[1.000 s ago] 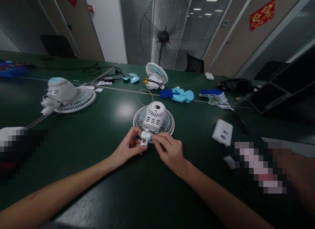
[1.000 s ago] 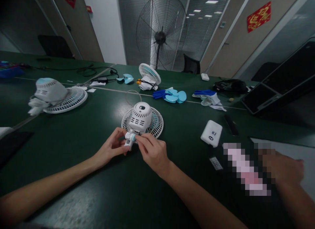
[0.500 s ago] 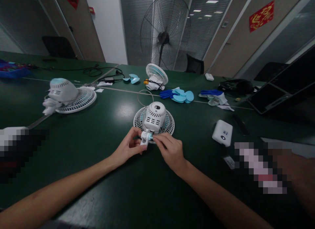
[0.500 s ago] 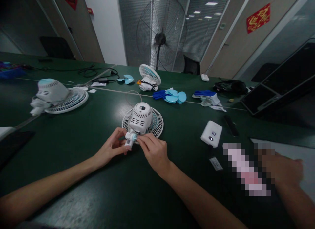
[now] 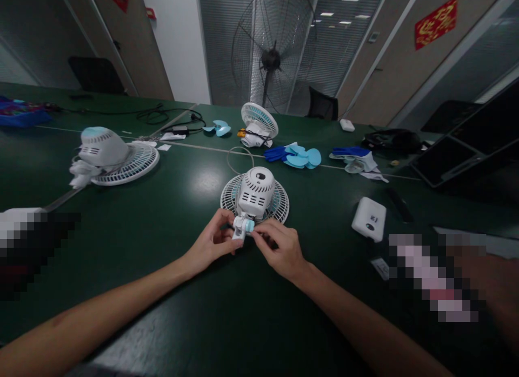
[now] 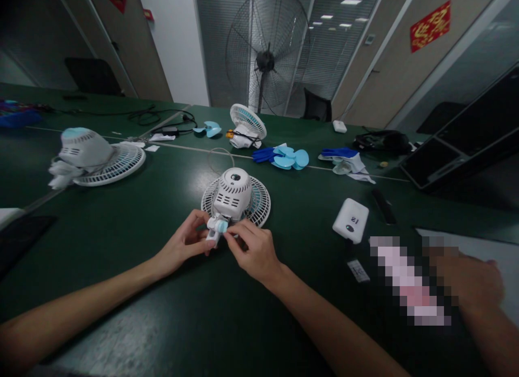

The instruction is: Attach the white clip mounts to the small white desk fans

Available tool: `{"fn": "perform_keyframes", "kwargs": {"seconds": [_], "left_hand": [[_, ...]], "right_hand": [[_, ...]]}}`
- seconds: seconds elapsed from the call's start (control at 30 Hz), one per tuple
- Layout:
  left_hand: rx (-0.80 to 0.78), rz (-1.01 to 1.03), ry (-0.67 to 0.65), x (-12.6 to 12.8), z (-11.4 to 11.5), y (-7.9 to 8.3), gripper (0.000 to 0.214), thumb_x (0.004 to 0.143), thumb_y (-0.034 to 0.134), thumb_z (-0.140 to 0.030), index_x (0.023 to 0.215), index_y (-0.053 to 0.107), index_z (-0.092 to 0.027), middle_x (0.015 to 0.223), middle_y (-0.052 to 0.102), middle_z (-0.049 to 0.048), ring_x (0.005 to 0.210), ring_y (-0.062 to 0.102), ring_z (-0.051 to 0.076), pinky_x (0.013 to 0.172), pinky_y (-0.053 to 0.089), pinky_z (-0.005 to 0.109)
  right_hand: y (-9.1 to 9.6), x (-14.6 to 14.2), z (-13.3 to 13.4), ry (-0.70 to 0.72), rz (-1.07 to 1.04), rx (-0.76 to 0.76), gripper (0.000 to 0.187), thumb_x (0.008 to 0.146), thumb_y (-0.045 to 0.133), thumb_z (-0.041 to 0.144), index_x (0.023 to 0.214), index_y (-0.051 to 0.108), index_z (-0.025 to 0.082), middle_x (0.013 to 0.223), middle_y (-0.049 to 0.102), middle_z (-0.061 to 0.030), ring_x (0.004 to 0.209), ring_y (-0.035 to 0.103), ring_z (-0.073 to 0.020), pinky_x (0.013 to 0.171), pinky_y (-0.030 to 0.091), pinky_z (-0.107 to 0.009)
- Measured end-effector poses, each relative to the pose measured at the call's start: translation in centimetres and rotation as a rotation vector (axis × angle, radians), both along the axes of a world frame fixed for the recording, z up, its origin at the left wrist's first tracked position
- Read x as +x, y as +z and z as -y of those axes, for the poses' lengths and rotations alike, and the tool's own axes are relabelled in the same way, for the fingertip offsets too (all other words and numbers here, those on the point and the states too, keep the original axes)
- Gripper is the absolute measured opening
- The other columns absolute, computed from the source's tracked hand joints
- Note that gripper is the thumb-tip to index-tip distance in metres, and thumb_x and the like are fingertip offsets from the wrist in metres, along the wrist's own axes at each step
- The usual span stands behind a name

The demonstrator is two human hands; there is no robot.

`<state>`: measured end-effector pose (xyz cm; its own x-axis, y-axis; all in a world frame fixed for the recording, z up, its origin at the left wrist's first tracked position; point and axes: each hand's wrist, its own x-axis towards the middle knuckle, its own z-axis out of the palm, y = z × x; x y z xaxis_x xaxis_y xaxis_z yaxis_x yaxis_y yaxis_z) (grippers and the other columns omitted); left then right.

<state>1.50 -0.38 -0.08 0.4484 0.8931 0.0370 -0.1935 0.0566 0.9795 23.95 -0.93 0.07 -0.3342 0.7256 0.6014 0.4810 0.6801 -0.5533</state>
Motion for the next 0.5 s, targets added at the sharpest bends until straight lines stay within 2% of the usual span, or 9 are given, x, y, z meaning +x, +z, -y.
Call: {"fn": "perform_keyframes", "kwargs": {"seconds": [0.13,0.23,0.33,0.5], "left_hand": [[0.002,0.006,0.005,0.03,0.03,0.04,0.043,0.086,0.082,-0.023,0.108,0.045,-0.023,0.110,0.056,0.0022,0.082,0.064,0.012,0.064,0.055,0.023],[0.005,0.000,0.005,0.03,0.04,0.11,0.044,0.086,0.082,-0.022,0.109,0.045,-0.023,0.110,0.056,0.0021,0.082,0.063,0.012,0.064,0.055,0.022],[0.004,-0.004,0.008,0.02,0.03,0.14,0.044,0.086,0.081,-0.022,0.109,0.044,-0.023,0.109,0.056,0.0018,0.082,0.063,0.012,0.064,0.055,0.022],[0.009,-0.009,0.011,0.01,0.05,0.08,0.044,0.086,0.081,-0.022,0.109,0.044,-0.023,0.108,0.057,0.0019,0.082,0.063,0.012,0.063,0.054,0.022]], "right_hand": [[0.00,0.00,0.25,-0.033,-0.025,0.023,0.008,0.100,0.064,0.024,0.102,0.070,0.020,0.091,0.071,-0.0028,0.066,0.064,-0.0114,0.056,0.051,-0.024],[0.08,0.01,0.43,-0.069,-0.024,0.015,0.011,0.100,0.065,0.025,0.109,0.070,0.020,0.097,0.072,-0.0034,0.064,0.064,-0.0103,0.056,0.051,-0.024],[0.20,-0.01,0.49,-0.081,-0.012,0.012,0.015,0.101,0.066,0.027,0.113,0.071,0.021,0.101,0.072,-0.0038,0.069,0.066,-0.0105,0.060,0.053,-0.025],[0.18,-0.09,0.05,-0.063,-0.081,-0.015,0.010,0.100,0.066,0.024,0.106,0.074,0.021,0.098,0.071,-0.0040,0.081,0.069,-0.0144,0.067,0.055,-0.027]]}}
